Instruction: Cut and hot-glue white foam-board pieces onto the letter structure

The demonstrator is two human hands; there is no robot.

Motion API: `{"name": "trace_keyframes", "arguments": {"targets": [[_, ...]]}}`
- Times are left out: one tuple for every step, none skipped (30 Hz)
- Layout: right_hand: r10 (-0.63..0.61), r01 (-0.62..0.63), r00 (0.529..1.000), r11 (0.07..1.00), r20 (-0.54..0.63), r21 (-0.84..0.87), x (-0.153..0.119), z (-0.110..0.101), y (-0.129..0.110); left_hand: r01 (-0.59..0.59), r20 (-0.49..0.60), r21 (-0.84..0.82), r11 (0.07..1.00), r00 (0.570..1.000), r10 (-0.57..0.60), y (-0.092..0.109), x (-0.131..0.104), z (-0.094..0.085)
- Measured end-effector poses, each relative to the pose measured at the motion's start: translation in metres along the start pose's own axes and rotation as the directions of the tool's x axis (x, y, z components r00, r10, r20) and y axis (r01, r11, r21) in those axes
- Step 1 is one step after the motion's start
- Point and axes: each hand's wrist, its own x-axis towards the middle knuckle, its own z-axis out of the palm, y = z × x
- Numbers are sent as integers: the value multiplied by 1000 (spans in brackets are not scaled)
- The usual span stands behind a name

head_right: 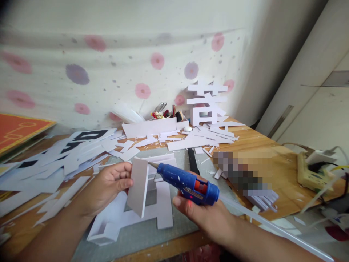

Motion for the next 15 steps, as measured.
{"name": "trace_keyframes", "arguments": {"targets": [[12,-12,1000,1000,11,0,0,0,0,1,-1,-1,1000,1000,-1,0,0,0],[25,-25,1000,1000,13,4,-1,0,0,0,-1,-1,1000,1000,0,0,0,0],[41,-41,999,999,8,10,-1,0,0,-3,-2,0,1000,1000,3,0,-1,0],[51,-51,999,999,-4,18,-1,0,1,-4,-4,0,1000,1000,4,1,-1,0],[54,-53,998,998,-18,26,-2,0,2,-5,-8,1,1000,1000,5,1,-1,0],[50,-49,998,998,-34,31,-2,0,4,-4,-12,1,1000,1000,4,1,-1,0],[41,-40,998,999,-46,31,-3,0,7,-5,-17,1,1000,1000,5,1,0,0],[27,-26,998,999,-54,27,-3,0,10,-5,-20,2,1000,1000,5,1,0,0],[12,-11,998,1000,-56,20,-4,0,12,-5,-24,2,1000,1000,5,1,0,-1],[-2,2,998,1000,-63,11,-4,0,15,-7,-25,1,1000,1000,7,1,0,-1],[-12,13,997,1000,-71,2,-4,0,18,-9,-26,-1,1000,1000,9,1,1,-1],[-22,22,997,1000,-75,-8,-5,0,20,-11,-26,-5,1000,1000,11,0,1,-1],[-26,25,997,999,-75,-23,-5,0,21,-14,-28,-11,1000,1000,14,0,1,-1],[-32,29,996,999,-78,-41,-6,0,23,-16,-31,-17,1000,999,16,0,1,-1],[-46,41,996,997,-73,-61,-6,0,24,-19,-34,-23,1000,999,18,-1,0,-1]]}}
